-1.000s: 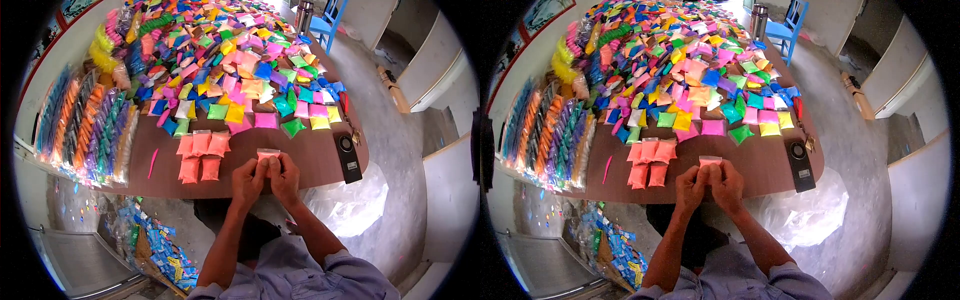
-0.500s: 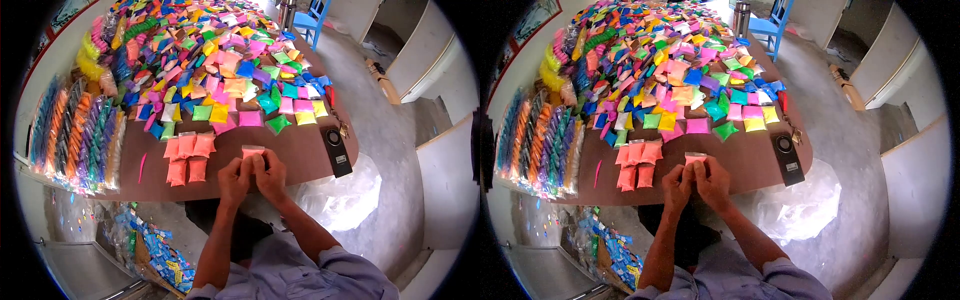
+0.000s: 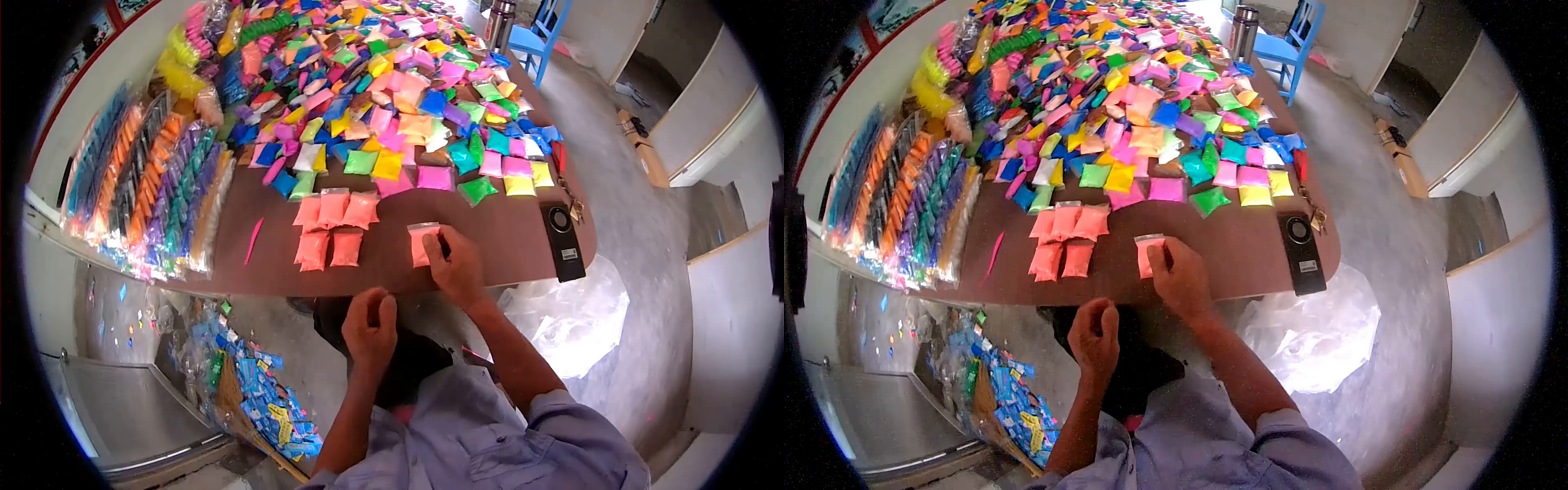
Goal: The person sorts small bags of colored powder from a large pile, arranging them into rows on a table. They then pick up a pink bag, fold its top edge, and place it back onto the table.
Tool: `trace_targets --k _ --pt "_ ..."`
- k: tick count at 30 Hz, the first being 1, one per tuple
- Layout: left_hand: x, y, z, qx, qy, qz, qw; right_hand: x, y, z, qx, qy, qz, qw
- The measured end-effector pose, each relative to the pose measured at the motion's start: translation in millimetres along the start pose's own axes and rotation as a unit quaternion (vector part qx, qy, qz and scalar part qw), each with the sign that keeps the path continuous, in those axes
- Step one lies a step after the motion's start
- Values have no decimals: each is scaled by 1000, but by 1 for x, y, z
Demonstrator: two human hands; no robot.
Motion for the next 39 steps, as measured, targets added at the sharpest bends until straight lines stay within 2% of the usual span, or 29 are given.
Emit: trace_targets --k 1,2,4,8,10,11,13,14,16,19,23,25,26,31,37,39 --pt "-3 -7 -10 -14 2 6 1000 -6 1 0 -4 -43 -61 997" --pt "-8 -13 -21 -10 -1 6 1000 -8 3 -1 -9 -45 -62 997" --pt "-21 -19 -36 -15 -22 17 999 -12 0 -3 2 -32 -166 986" --pt "-26 -25 -46 -7 4 32 999 -17 -6 -14 0 5 -200 980" --pt "-35 -21 -46 -10 -40 -2 999 -35 -1 -21 8 -132 -197 971" --pt "-36 -21 -44 -8 -43 -1 999 -35 1 -20 5 -133 -196 972" --pt "-26 -13 -39 -39 24 59 997 -57 12 -27 -18 -266 -212 940" --pt "-25 -12 -36 -38 21 60 997 -55 14 -29 -21 -265 -211 941" --pt "-14 -8 -33 -52 60 77 994 -47 28 -34 -89 -262 -272 922" --pt "-19 -7 -34 -41 59 75 995 -43 36 -36 -110 -260 -298 912" --pt "-17 -1 -29 -33 79 88 992 -41 37 -35 -117 -257 -321 904" --pt "-10 2 -28 -26 136 126 982 -42 35 -35 -112 -256 -306 910" --pt "-10 3 -27 -26 136 122 983 -43 34 -35 -112 -256 -310 909" --pt "-6 2 -32 -31 138 138 980 -43 19 -32 -86 -252 -196 944" --pt "-5 -3 -36 -11 174 154 973 -36 3 -27 -95 -285 -256 919" --pt "-8 -2 -37 -16 159 149 976 -31 7 -33 -117 -297 -287 903"
Point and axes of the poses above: each hand's wrist, its own z-axis towards the middle knuckle, its own y-axis out of the palm, x = y × z, the point moved 8 cm from there along z, towards the middle knuckle
